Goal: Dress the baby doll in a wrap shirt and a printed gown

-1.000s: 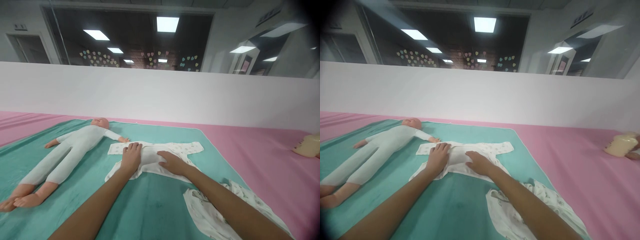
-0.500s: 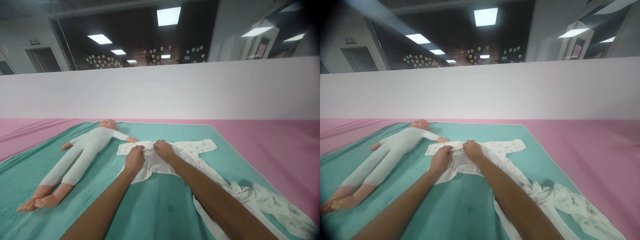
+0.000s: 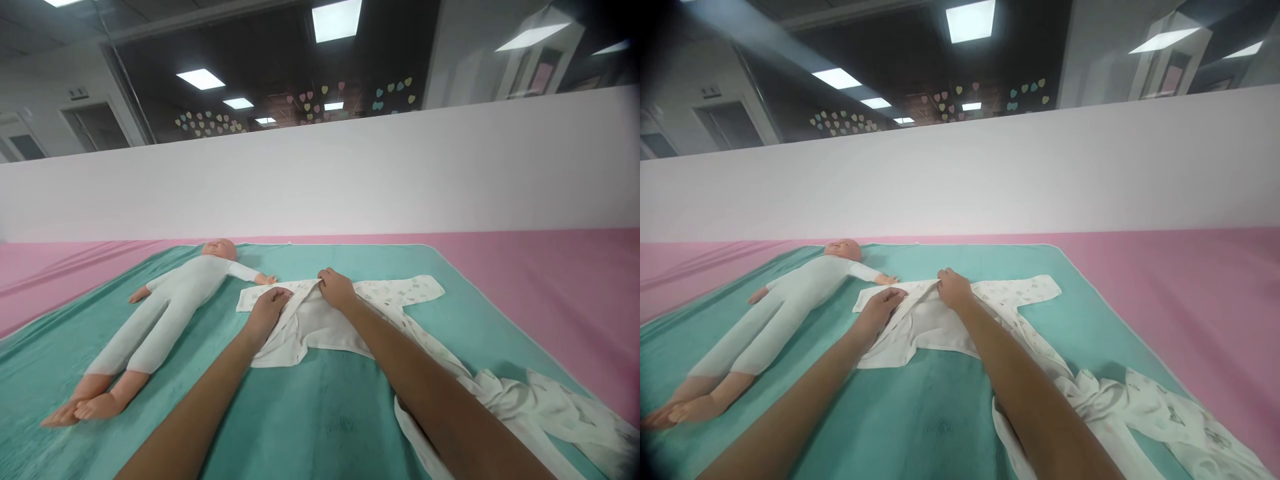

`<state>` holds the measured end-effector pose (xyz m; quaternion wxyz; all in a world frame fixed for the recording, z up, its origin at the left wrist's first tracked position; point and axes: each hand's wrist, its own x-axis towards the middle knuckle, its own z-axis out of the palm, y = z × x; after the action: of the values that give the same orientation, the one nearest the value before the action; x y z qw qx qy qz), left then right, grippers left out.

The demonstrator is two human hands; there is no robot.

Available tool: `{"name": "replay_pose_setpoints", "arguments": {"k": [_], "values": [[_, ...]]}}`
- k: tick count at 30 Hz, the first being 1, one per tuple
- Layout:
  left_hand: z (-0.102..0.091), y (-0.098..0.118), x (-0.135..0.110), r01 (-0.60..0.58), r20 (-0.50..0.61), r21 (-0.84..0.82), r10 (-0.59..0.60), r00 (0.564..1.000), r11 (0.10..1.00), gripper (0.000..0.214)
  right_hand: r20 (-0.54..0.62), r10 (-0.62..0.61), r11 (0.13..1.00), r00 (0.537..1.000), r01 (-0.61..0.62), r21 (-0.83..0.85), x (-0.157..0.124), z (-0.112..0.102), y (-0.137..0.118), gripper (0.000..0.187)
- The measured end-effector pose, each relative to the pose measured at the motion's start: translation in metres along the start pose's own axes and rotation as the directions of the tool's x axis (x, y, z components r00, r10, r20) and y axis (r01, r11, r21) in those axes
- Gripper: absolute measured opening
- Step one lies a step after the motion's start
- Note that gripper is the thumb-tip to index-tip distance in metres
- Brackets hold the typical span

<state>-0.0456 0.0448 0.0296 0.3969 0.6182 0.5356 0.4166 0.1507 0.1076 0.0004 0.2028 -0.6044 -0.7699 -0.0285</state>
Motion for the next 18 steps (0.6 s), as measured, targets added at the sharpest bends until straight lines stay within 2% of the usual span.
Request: {"name": "replay_pose_setpoints", "arguments": {"k": [2, 4, 6, 8, 11, 13, 16, 18], "values": [[0.000, 0.004, -0.004, 0.056, 0.065, -0.160, -0.046, 0.997, 0.986, 0.030, -0.009, 0.018, 1.000, 1.000, -0.018, -0.016, -0.002, -0.001, -0.004, 0.024], [-0.004, 0.008, -0.007, 0.134, 0.197, -0.232, -0.088, 0.976, 0.964, 0.035, -0.024, 0.052, 0.998, 0.998, -0.053, -0.031, -0.006, -0.002, -0.010, 0.024], [-0.013, 0.010, -0.009, 0.192, 0.323, -0.205, -0.119, 0.939, 0.960, 0.043, -0.049, 0.073, 0.996, 0.996, -0.075, -0.041, -0.012, -0.002, -0.018, 0.024], [-0.024, 0.009, -0.009, 0.198, 0.383, -0.098, -0.146, 0.912, 0.975, 0.047, -0.056, 0.021, 0.999, 0.998, -0.024, -0.048, -0.021, -0.003, -0.027, 0.021], [-0.036, 0.002, -0.004, 0.162, 0.356, 0.051, -0.169, 0.919, 0.986, 0.039, -0.035, -0.130, 0.991, 0.991, 0.129, -0.044, -0.034, -0.006, -0.041, 0.024], [-0.039, -0.003, -0.001, 0.157, 0.300, 0.036, -0.161, 0.940, 0.987, 0.035, -0.027, -0.214, 0.977, 0.977, 0.213, -0.004, -0.041, -0.008, -0.052, 0.027], [-0.036, -0.003, 0.001, 0.180, 0.233, -0.192, -0.133, 0.963, 0.965, 0.037, -0.002, -0.360, 0.927, 0.933, 0.358, 0.115, -0.050, -0.008, -0.067, 0.025], [-0.033, 0.003, 0.000, 0.203, 0.221, -0.350, -0.130, 0.967, 0.914, 0.037, 0.024, -0.421, 0.889, 0.907, 0.407, 0.211, -0.053, -0.007, -0.075, 0.038]]}}
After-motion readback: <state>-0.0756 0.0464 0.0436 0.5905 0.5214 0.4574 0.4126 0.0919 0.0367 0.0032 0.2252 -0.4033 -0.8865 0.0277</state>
